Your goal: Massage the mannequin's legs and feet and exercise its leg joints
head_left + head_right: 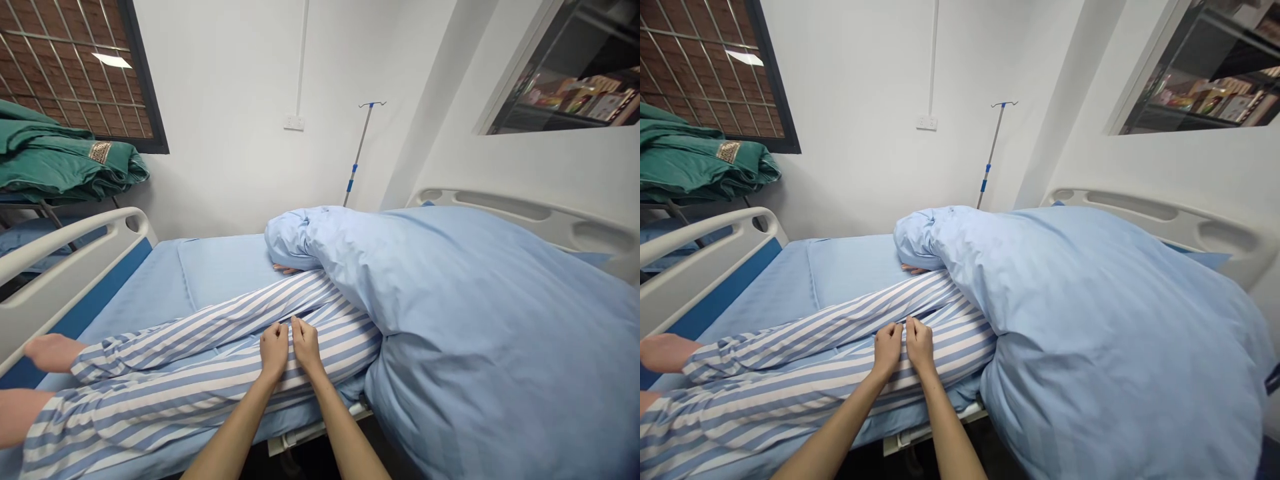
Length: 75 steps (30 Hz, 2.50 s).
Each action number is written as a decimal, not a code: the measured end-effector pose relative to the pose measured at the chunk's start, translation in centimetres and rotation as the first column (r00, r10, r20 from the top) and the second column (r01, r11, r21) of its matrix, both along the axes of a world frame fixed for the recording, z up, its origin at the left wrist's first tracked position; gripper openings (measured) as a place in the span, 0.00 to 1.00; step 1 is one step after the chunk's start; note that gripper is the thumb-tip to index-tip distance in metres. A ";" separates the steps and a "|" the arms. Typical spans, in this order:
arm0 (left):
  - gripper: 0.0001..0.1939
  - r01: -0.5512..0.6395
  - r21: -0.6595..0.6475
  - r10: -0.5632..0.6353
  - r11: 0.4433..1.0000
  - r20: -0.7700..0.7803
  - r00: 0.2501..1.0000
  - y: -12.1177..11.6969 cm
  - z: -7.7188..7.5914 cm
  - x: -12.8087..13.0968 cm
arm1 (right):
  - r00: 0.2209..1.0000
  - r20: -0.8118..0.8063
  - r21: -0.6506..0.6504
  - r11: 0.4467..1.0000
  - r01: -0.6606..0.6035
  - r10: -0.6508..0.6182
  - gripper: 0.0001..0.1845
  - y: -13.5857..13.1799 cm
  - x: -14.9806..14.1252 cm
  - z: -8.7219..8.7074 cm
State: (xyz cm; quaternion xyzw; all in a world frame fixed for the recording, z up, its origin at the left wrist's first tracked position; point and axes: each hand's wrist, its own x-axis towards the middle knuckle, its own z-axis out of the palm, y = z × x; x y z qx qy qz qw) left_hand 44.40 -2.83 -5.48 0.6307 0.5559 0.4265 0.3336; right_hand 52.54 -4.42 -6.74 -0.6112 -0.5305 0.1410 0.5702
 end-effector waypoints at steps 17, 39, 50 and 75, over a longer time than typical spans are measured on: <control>0.18 0.048 0.040 -0.048 0.998 -0.004 0.999 0.2 -0.7 2.5 | 0.997 -0.053 -0.022 0.998 -0.055 0.054 0.21 0.0 1.4 2.1; 0.20 0.068 -0.005 -0.065 0.998 0.218 0.974 0.5 2.2 7.9 | 0.991 -0.049 0.024 0.992 0.125 -0.124 0.23 -0.2 5.8 0.8; 0.24 0.084 0.046 -0.085 0.995 0.028 0.996 0.2 -0.2 8.2 | 0.980 0.192 -0.057 0.998 -0.035 0.045 0.22 0.4 7.6 3.1; 0.20 0.191 0.017 -0.190 0.981 -0.029 0.981 0.5 0.0 12.1 | 0.993 -0.060 -0.002 0.994 0.106 -0.106 0.22 0.2 10.8 1.9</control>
